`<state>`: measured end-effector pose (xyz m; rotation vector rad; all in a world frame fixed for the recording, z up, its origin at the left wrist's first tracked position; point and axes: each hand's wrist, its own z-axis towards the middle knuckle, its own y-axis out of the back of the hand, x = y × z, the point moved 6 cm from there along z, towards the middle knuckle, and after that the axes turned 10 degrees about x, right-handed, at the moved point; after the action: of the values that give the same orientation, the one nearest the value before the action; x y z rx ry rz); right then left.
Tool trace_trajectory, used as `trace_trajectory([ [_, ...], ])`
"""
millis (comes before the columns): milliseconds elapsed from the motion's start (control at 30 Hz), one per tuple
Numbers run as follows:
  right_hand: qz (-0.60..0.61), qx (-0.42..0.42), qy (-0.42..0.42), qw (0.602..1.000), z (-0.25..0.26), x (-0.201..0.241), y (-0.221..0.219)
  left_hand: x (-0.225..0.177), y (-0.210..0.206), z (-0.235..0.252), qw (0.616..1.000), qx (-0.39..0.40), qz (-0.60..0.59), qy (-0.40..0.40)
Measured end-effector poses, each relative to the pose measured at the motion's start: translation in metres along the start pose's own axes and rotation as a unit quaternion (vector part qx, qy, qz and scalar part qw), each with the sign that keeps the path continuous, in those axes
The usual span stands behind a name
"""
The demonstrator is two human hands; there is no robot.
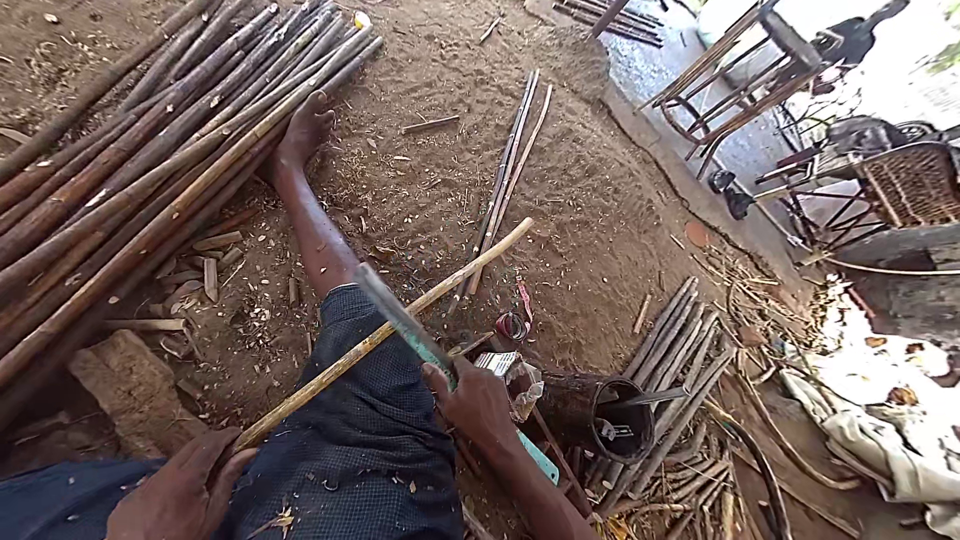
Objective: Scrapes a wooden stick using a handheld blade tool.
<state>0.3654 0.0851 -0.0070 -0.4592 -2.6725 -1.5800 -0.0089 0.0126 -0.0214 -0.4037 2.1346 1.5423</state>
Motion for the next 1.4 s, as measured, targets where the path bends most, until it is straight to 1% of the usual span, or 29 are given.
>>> trace_trajectory([
  [67, -0.034, 0.035, 0.03, 0.998, 0.001, 0.01, -0.008, -0.001, -0.002, -0.002, 1.0, 0.002, -0.008, -0.008],
  [133, -0.019, 0.058, -0.002, 0.998, 0.016, -0.001, 0.001, -0.002, -0.004, -0.001, 1.0, 0.01, -0.018, -0.014],
  [200, -0.004, 0.043, -0.02, 0.999, 0.029, -0.012, 0.01, -0.005, -0.006, -0.001, 1.0, 0.005, -0.017, -0.012],
  [267, -0.005, 0.063, 0.006, 0.998, 0.023, 0.002, 0.007, -0.005, -0.005, 0.001, 1.0, 0.0, -0.018, -0.007],
  [333, -0.06, 0.087, 0.065, 0.992, 0.007, 0.02, -0.006, -0.004, -0.004, 0.001, 1.0, 0.005, -0.019, -0.009],
  [367, -0.076, 0.092, 0.074, 0.99, 0.004, 0.02, -0.008, -0.004, -0.005, 0.0, 1.0, 0.009, -0.021, -0.01],
  [433, -0.038, 0.071, 0.019, 0.997, 0.017, -0.001, 0.006, -0.005, -0.006, -0.003, 0.999, 0.015, -0.026, -0.01],
  [467, -0.018, 0.039, -0.006, 0.999, 0.026, -0.012, 0.016, -0.007, -0.007, -0.002, 0.999, 0.012, -0.028, -0.008],
  [500, -0.01, 0.023, -0.015, 1.0, 0.029, -0.013, 0.018, -0.007, -0.008, -0.003, 1.0, 0.002, -0.025, -0.002],
  [567, 0.0, 0.063, 0.015, 0.998, 0.016, 0.006, 0.005, -0.003, -0.008, -0.002, 1.0, -0.006, -0.016, 0.006],
  [633, -0.066, 0.086, 0.086, 0.99, 0.0, 0.028, -0.016, 0.0, -0.007, 0.001, 1.0, 0.007, -0.022, -0.003],
  [667, -0.073, 0.09, 0.092, 0.989, 0.0, 0.027, -0.017, -0.001, -0.008, 0.001, 1.0, 0.01, -0.025, -0.008],
  [700, -0.053, 0.083, 0.069, 0.993, 0.007, 0.018, -0.011, -0.002, -0.008, -0.001, 1.0, 0.009, -0.026, -0.011],
  [767, -0.018, 0.027, 0.016, 0.999, 0.028, -0.003, 0.005, -0.006, -0.008, -0.003, 1.0, 0.005, -0.019, -0.008],
  [800, -0.013, 0.018, 0.008, 1.0, 0.03, -0.001, 0.005, -0.007, -0.009, -0.002, 1.0, -0.006, -0.01, -0.003],
  [833, -0.004, 0.037, 0.011, 0.999, 0.026, 0.008, 0.001, -0.007, -0.009, -0.002, 1.0, -0.014, -0.008, 0.003],
  [867, -0.022, 0.06, 0.031, 0.997, 0.017, 0.02, -0.008, -0.007, -0.009, -0.001, 1.0, -0.015, -0.008, 0.005],
  [933, -0.078, 0.073, 0.084, 0.991, 0.0, 0.035, -0.02, -0.007, -0.009, 0.0, 1.0, -0.003, -0.011, -0.003],
  [967, -0.076, 0.063, 0.079, 0.992, 0.001, 0.029, -0.015, -0.008, -0.01, -0.002, 1.0, 0.001, -0.015, -0.006],
  [1033, -0.021, 0.025, 0.013, 0.999, 0.02, 0.001, 0.01, -0.012, -0.01, -0.005, 1.0, -0.002, -0.022, -0.004],
  [1067, -0.01, -0.001, -0.003, 1.0, 0.027, -0.007, 0.017, -0.014, -0.011, -0.006, 1.0, -0.007, -0.021, 0.003],
  [1100, -0.002, -0.002, -0.005, 1.0, 0.028, -0.004, 0.015, -0.013, -0.012, -0.005, 1.0, -0.017, -0.016, 0.01],
  [1133, -0.005, 0.015, 0.008, 1.0, 0.024, 0.005, 0.008, -0.011, -0.012, -0.005, 1.0, -0.022, -0.013, 0.015],
  [1200, -0.068, 0.037, 0.064, 0.995, 0.009, 0.024, -0.009, -0.009, -0.012, -0.002, 1.0, -0.021, -0.013, 0.004],
  [1233, -0.077, 0.046, 0.069, 0.994, 0.006, 0.022, -0.01, -0.01, -0.013, -0.003, 1.0, -0.019, -0.014, -0.005],
  [1267, -0.052, 0.045, 0.047, 0.997, 0.01, 0.009, -0.001, -0.012, -0.013, -0.005, 1.0, -0.016, -0.017, -0.011],
  [1333, 0.038, 0.006, -0.02, 0.999, 0.025, -0.031, 0.026, -0.016, -0.014, -0.007, 1.0, -0.02, -0.02, -0.011],
  [1367, 0.046, -0.02, -0.032, 0.998, 0.03, -0.036, 0.03, -0.017, -0.015, -0.007, 1.0, -0.028, -0.012, -0.003],
  [1400, 0.053, -0.021, -0.032, 0.998, 0.031, -0.029, 0.028, -0.016, -0.015, -0.007, 0.999, -0.036, -0.006, 0.005],
])
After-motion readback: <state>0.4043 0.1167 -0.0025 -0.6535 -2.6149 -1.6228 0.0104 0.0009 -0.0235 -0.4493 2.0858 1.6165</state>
